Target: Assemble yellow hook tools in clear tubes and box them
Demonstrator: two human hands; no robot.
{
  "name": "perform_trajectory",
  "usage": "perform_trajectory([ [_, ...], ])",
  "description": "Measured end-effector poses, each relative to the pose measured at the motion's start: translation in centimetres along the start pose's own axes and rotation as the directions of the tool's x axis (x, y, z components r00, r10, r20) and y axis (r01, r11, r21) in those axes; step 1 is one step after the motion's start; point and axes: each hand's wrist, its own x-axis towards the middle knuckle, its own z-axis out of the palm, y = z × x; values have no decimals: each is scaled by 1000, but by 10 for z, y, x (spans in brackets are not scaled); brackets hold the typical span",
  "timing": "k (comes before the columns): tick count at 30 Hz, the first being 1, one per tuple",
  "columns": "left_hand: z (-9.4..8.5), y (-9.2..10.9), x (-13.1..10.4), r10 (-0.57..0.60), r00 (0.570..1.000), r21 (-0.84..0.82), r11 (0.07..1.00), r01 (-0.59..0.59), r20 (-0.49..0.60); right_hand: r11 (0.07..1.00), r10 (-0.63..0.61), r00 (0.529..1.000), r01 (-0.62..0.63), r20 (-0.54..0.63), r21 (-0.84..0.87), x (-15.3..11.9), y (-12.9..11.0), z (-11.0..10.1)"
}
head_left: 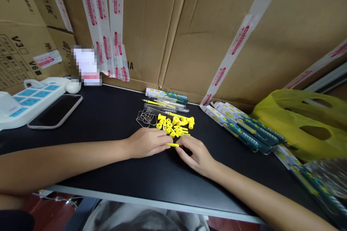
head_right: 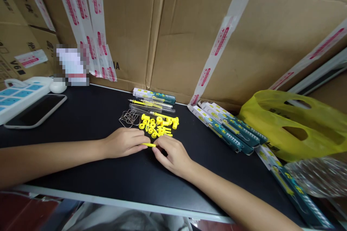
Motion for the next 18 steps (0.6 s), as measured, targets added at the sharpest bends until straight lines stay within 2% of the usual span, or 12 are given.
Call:
perform_trajectory([
  [8,1,0,2,29,1000,-66,997,-29,0,999,-23,1000,23,-10,-28,1,1,1],
  [13,4,-2,0,-11,1000,-14,1000,11,-19,998,-34,999,33,-20,-56,2,8,-7],
  [15,4,-2,-1,-50,998,29,998,51,-25,993,-39,998,32,-58,-110,3,15,-15],
  [18,4,-4,-2,-96,995,61,993,97,-10,961,37,989,-75,-143,-266,6,30,-29],
])
